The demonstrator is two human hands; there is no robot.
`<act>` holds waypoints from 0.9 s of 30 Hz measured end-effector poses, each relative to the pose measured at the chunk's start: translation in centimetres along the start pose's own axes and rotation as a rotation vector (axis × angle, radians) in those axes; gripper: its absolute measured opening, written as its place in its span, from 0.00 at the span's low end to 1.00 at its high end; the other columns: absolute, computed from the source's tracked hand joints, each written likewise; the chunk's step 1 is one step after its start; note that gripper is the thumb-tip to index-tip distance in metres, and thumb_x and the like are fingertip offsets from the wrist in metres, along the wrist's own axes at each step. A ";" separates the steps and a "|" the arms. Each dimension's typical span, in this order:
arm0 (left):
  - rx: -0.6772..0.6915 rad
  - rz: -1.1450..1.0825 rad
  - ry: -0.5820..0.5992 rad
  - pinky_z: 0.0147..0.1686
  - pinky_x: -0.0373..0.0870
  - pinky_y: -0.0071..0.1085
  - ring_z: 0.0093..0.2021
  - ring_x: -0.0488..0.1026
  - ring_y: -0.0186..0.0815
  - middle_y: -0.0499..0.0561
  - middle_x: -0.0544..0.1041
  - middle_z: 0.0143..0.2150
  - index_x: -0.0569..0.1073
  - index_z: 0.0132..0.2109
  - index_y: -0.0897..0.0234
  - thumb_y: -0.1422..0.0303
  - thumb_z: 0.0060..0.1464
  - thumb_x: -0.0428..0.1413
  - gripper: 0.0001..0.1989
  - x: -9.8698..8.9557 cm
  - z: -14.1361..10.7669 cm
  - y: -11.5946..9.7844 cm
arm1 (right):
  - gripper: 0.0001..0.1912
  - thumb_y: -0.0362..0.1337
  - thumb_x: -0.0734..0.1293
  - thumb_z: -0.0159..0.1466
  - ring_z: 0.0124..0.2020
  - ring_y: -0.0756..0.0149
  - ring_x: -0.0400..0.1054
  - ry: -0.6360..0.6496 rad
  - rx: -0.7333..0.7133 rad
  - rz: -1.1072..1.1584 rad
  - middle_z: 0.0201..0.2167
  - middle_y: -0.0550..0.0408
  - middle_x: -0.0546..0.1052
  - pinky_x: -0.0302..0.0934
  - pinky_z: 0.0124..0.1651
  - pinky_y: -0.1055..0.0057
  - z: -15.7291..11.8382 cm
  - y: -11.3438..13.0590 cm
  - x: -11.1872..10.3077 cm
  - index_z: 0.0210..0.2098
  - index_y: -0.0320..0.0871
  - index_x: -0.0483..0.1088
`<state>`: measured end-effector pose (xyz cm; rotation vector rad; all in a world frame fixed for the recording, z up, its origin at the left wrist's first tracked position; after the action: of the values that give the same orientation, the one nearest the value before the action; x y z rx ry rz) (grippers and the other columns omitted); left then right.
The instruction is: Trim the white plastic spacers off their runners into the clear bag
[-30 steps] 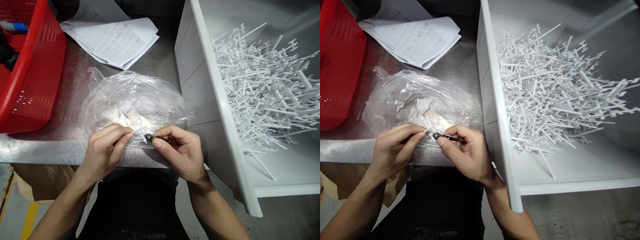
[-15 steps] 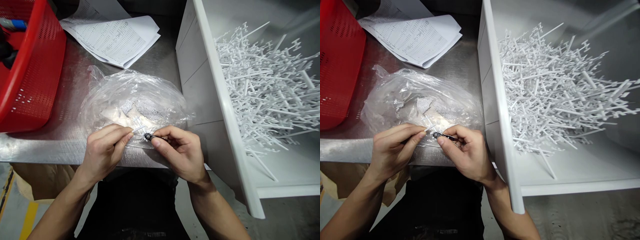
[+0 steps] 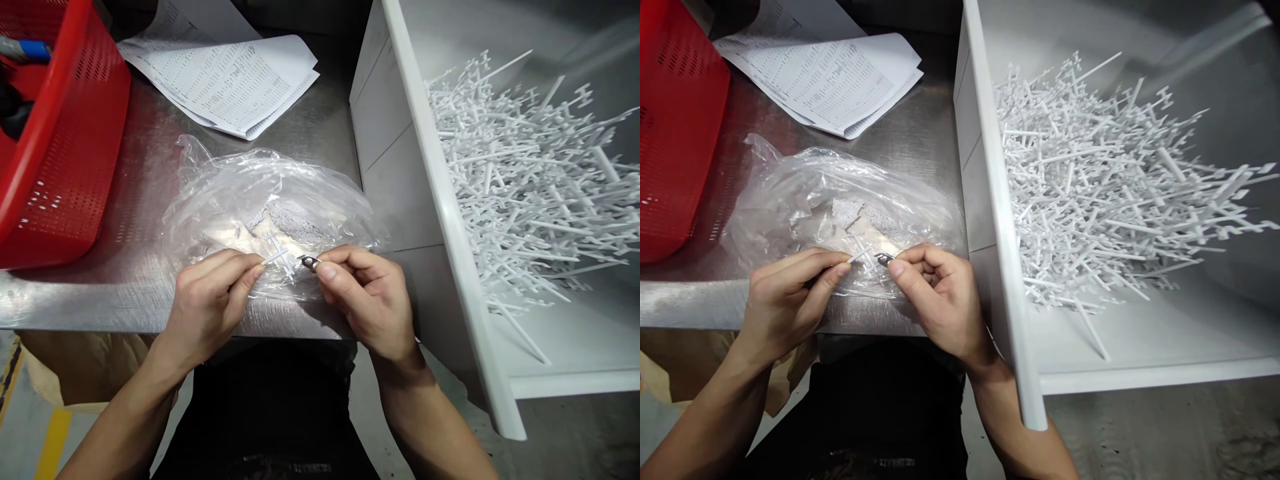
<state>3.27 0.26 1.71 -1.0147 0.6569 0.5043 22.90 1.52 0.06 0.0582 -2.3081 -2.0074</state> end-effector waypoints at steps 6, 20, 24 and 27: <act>-0.039 -0.118 0.018 0.42 0.78 0.27 0.40 0.82 0.31 0.48 0.85 0.40 0.81 0.46 0.63 0.75 0.70 0.60 0.05 -0.5 0.0 0.2 | 0.07 0.40 0.77 0.64 0.23 0.70 0.67 -0.056 -0.024 -0.106 0.25 0.57 0.78 0.62 0.24 0.73 -0.3 -0.2 -0.1 0.34 0.43 0.81; -0.027 -0.145 0.023 0.46 0.76 0.24 0.42 0.81 0.29 0.46 0.84 0.42 0.81 0.47 0.63 0.77 0.69 0.61 0.06 -0.7 -0.1 0.1 | 0.07 0.40 0.76 0.68 0.24 0.69 0.71 0.011 -0.047 -0.095 0.26 0.57 0.79 0.64 0.25 0.74 -0.5 -0.5 0.1 0.39 0.43 0.81; -0.044 -0.124 0.037 0.45 0.75 0.24 0.42 0.81 0.28 0.47 0.84 0.42 0.80 0.47 0.64 0.76 0.70 0.59 0.06 -0.5 0.0 0.3 | 0.07 0.40 0.75 0.71 0.24 0.71 0.69 0.043 -0.108 -0.191 0.28 0.57 0.80 0.61 0.26 0.73 -0.5 -0.4 0.1 0.41 0.43 0.81; -0.043 -0.077 0.035 0.44 0.75 0.24 0.41 0.81 0.29 0.48 0.84 0.41 0.80 0.47 0.66 0.76 0.71 0.59 0.05 -0.3 0.1 0.3 | 0.09 0.40 0.74 0.72 0.23 0.72 0.66 0.055 -0.102 -0.221 0.26 0.58 0.78 0.57 0.25 0.73 -0.2 -0.4 0.2 0.39 0.42 0.81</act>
<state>2.88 0.45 1.72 -1.0871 0.6379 0.4350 22.75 1.25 -0.29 0.3719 -2.2485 -2.1906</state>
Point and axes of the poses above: each hand's wrist, its own z-axis towards the middle knuckle, its own x-axis out of the palm, y = z × x, the point moved 7 cm from there along z, towards the middle knuckle
